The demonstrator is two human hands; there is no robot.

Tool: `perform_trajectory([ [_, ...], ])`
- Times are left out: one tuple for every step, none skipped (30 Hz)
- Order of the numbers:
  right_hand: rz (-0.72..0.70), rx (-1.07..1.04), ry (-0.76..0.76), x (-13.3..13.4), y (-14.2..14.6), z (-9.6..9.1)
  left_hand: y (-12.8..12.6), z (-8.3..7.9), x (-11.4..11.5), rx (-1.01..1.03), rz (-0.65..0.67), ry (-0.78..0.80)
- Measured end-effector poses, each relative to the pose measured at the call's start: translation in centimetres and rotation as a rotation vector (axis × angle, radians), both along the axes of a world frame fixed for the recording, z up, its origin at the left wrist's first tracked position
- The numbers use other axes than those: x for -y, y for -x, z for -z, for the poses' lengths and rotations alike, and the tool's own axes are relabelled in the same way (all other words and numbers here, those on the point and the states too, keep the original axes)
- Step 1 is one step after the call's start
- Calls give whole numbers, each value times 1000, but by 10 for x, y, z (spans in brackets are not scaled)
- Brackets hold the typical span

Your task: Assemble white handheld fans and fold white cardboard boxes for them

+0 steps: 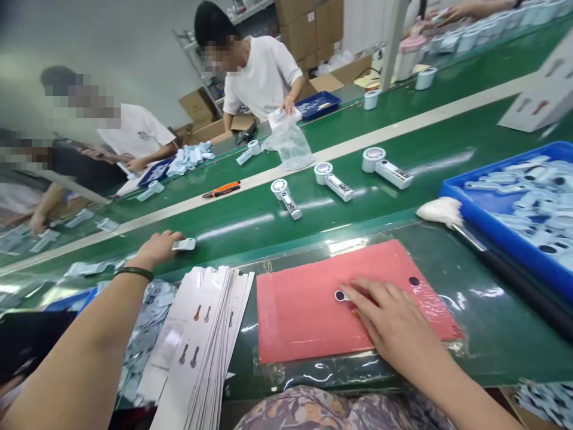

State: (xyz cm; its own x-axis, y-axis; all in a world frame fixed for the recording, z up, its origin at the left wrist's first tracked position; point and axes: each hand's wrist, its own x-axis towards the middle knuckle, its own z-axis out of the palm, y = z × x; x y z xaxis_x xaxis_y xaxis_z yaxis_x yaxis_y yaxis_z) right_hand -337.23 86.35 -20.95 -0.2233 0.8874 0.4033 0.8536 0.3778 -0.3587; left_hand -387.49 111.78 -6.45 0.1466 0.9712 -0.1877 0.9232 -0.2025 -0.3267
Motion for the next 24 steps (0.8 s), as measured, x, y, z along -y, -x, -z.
perform_trajectory([
  [23, -21, -4, -2, 0, 2, -1, -1, 7, -21, -34, -5],
  [41, -34, -13, -5, 0, 4, -6, -2, 12, -22, -39, -30],
  [47, -42, -29, -7, 0, 5, -12, -4, 17, -16, -35, -55],
  [38, -46, -50, -9, 0, 5, -21, -7, 23, -5, -25, -77],
  [22, -54, -65, -10, 0, 5, -32, -10, 28, 11, -7, -96],
  [6, -68, -67, -10, -1, 4, -47, -12, 34, 32, 20, -111],
  [-2, -91, -57, -10, -2, 1, -64, -13, 40, 57, 57, -119],
  [7, -121, -41, -10, -4, -3, -85, -11, 47, 87, 113, -121],
  [23, -150, -15, -10, -5, -9, -108, -8, 55, 119, 190, -112],
  [50, -181, 6, -8, -6, -16, -134, -1, 65, 151, 270, -96],
  [87, -210, 18, -7, -7, -25, -160, 7, 76, 182, 357, -73],
  [125, -237, 23, -6, -7, -34, -186, 16, 89, 214, 455, -49],
  [162, -263, 27, -4, -6, -43, -209, 26, 103, 251, 571, -30],
  [193, -290, 32, -3, -5, -51, -229, 37, 117, 294, 679, -19],
  [212, -313, 45, -3, -3, -59, -244, 46, 130, 343, 768, -15],
  [215, -328, 69, -4, 0, -65, -253, 55, 141, 400, 826, -15],
  [190, -333, 108, -5, 3, -69, -258, 63, 148, 460, 846, -16],
  [148, -330, 149, -8, 7, -72, -259, 70, 153, 519, 834, -12],
  [100, -316, 186, -10, 11, -73, -257, 74, 154, 577, 809, -2],
  [57, -291, 213, -13, 17, -74, -254, 77, 154, 631, 785, 16],
  [23, -257, 224, -15, 23, -73, -250, 77, 152, 683, 763, 37],
  [2, -216, 219, -18, 29, -71, -246, 76, 151, 733, 750, 61],
  [-11, -172, 204, -19, 35, -70, -243, 75, 149, 783, 746, 86],
  [-20, -131, 186, -20, 41, -68, -241, 73, 148, 831, 751, 109],
])
